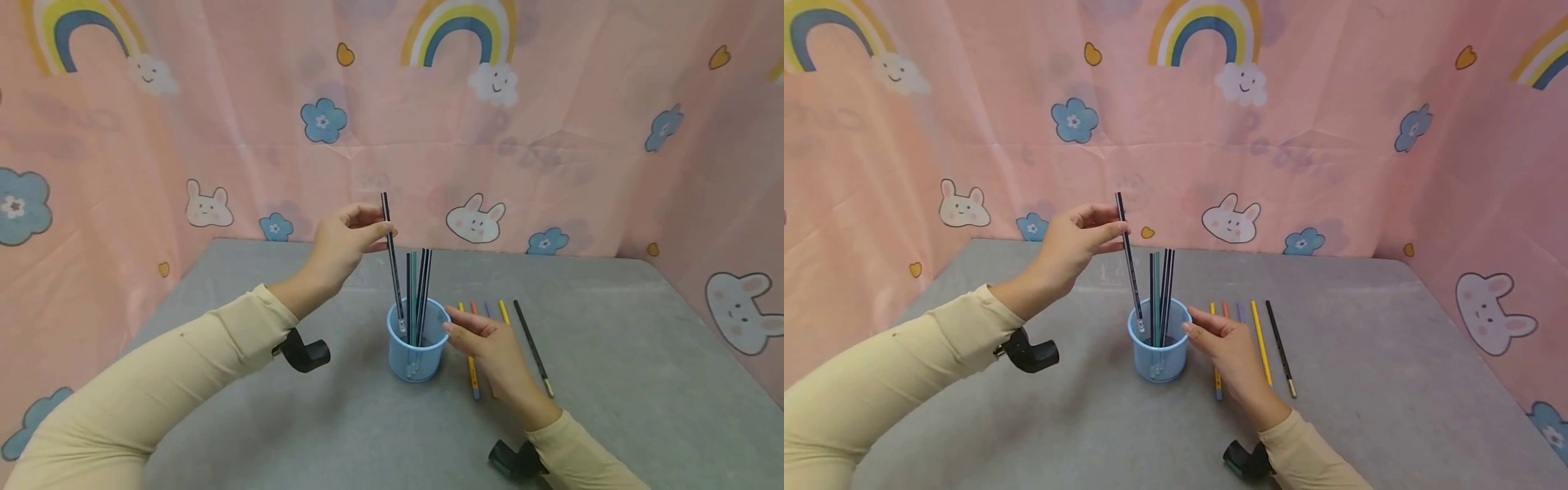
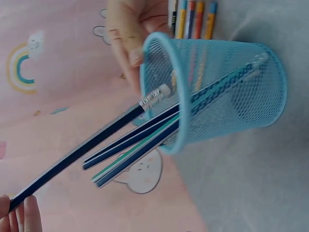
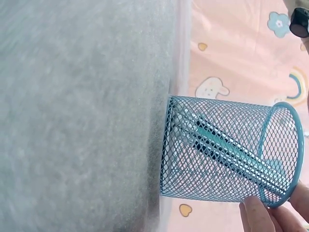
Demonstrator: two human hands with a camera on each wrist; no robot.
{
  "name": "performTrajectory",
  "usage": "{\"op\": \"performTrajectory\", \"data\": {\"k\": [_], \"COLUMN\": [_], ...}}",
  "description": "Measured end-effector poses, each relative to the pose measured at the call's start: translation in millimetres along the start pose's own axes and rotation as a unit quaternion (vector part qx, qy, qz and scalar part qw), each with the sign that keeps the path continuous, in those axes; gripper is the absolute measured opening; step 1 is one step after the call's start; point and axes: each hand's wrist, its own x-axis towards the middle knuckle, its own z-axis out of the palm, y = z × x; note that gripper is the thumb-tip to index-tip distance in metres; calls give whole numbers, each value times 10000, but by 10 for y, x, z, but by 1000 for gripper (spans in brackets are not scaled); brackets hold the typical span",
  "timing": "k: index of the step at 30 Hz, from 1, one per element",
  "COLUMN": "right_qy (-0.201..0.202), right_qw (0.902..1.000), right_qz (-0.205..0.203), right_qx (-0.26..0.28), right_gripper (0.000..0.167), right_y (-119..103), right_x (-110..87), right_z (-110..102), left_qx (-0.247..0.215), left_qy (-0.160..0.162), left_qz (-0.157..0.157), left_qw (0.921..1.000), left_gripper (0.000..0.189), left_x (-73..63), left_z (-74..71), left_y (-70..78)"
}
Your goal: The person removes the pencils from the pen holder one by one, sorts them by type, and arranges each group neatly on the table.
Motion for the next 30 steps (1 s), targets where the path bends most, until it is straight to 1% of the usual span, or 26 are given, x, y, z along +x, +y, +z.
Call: {"op": "performTrajectory", "data": {"k": [3, 7, 10, 13, 17, 19, 25, 30], "right_qy": [-23, -79, -61, -26, -20, -18, -23, -21], "right_qw": [10000, 10000, 10000, 10000, 9999, 9999, 10000, 10000], "right_qz": [-8, 1, 0, -27, -64, -72, -82, -44], "right_qx": [-16, -20, -33, -53, -87, -90, -49, -64], "right_gripper": [43, 44, 44, 43, 43, 43, 44, 44], "right_y": [-7, 2, 12, 16, 20, 22, 22, 14], "right_x": [0, -9, -14, -10, -7, -5, 12, 12], "right_z": [-7, -4, -8, -17, -19, -19, -24, -25], "left_qx": [-58, 24, 150, 242, 367, 391, 540, 587], "left_qy": [24, -2, -32, -50, -154, -275, -640, -714], "left_qz": [115, 190, 227, 199, 12, -100, -610, -955], "left_qw": [9999, 9998, 9996, 9995, 9992, 9988, 9946, 9911], "left_gripper": [32, 35, 35, 33, 33, 33, 31, 32], "left_x": [-8, -44, -62, -62, -57, -51, -51, -39], "left_z": [-58, -165, -227, -259, -296, -311, -318, -296], "left_y": [67, 136, 158, 135, 37, -31, -264, -452]}}
